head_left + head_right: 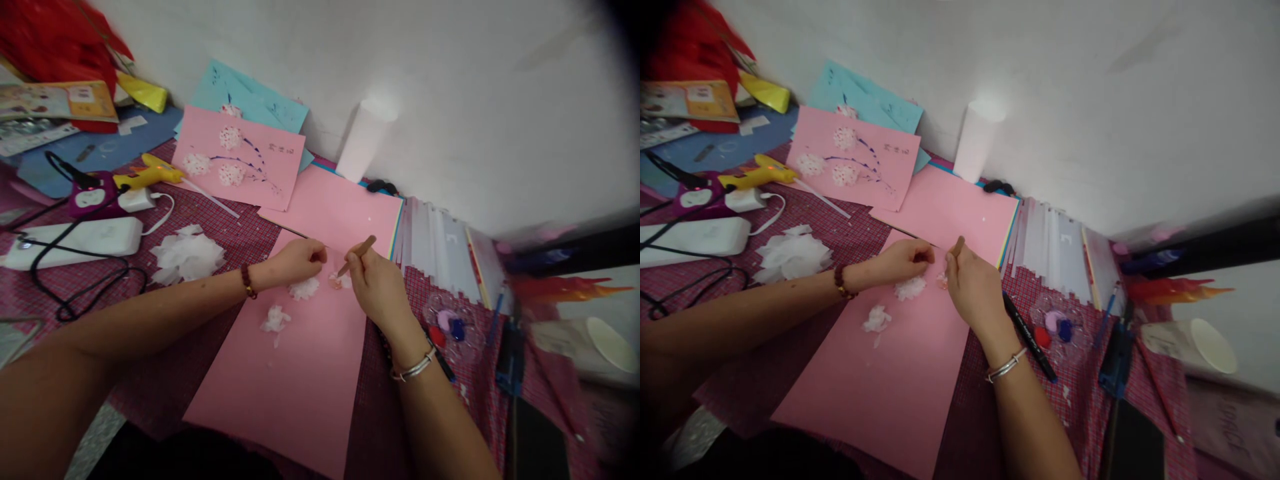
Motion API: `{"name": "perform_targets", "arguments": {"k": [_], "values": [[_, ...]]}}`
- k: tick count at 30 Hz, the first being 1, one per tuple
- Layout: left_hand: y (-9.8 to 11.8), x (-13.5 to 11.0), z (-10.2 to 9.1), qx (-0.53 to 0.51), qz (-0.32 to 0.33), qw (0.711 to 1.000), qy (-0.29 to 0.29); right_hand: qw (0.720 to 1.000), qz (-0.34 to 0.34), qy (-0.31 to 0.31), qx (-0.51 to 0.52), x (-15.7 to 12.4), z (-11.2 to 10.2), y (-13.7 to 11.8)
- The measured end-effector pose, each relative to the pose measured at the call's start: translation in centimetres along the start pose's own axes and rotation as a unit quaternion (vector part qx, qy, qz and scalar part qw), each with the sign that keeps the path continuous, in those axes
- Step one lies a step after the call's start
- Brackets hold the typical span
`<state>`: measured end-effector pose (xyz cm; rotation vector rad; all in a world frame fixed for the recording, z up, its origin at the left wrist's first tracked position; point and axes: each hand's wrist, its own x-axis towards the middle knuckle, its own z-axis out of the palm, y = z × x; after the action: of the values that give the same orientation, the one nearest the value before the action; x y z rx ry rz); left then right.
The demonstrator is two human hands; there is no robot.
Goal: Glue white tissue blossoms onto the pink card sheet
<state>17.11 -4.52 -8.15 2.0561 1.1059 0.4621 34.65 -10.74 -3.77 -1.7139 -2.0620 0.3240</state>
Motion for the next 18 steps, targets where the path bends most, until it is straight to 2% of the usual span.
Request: {"name": "perform_targets", "arguments": {"k": [3, 6, 8, 12, 15, 18], "values": [[0.4, 0.2, -1.0, -0.038, -0.022, 0.999, -0.019, 0.992, 0.029, 0.064, 0.109, -0.1, -0.1, 0.7], [0.8, -0.2, -3.6, -0.073, -0.021, 0.997, -0.012, 0.949, 0.089, 0.146, 0.264, -0.2, 0.0, 1.4], [0.6, -1.0, -6.0, -0.052, -0.018, 0.998, 0.014, 0.922, 0.107, 0.154, 0.338, -0.2, 0.3, 1.8], [-1.4, -4.4, -11.2, 0.006, -0.033, 0.998, 0.045, 0.891, 0.122, 0.127, 0.418, -0.4, 0.9, 2.3], [-3.2, -8.0, -14.9, 0.055, -0.054, 0.994, 0.073, 0.863, 0.171, 0.137, 0.455, -0.6, 0.2, 2.6], [-4.6, -11.4, -17.8, 0.085, -0.093, 0.987, 0.100, 0.803, 0.225, 0.141, 0.534, -0.8, -1.0, 3.0]]}}
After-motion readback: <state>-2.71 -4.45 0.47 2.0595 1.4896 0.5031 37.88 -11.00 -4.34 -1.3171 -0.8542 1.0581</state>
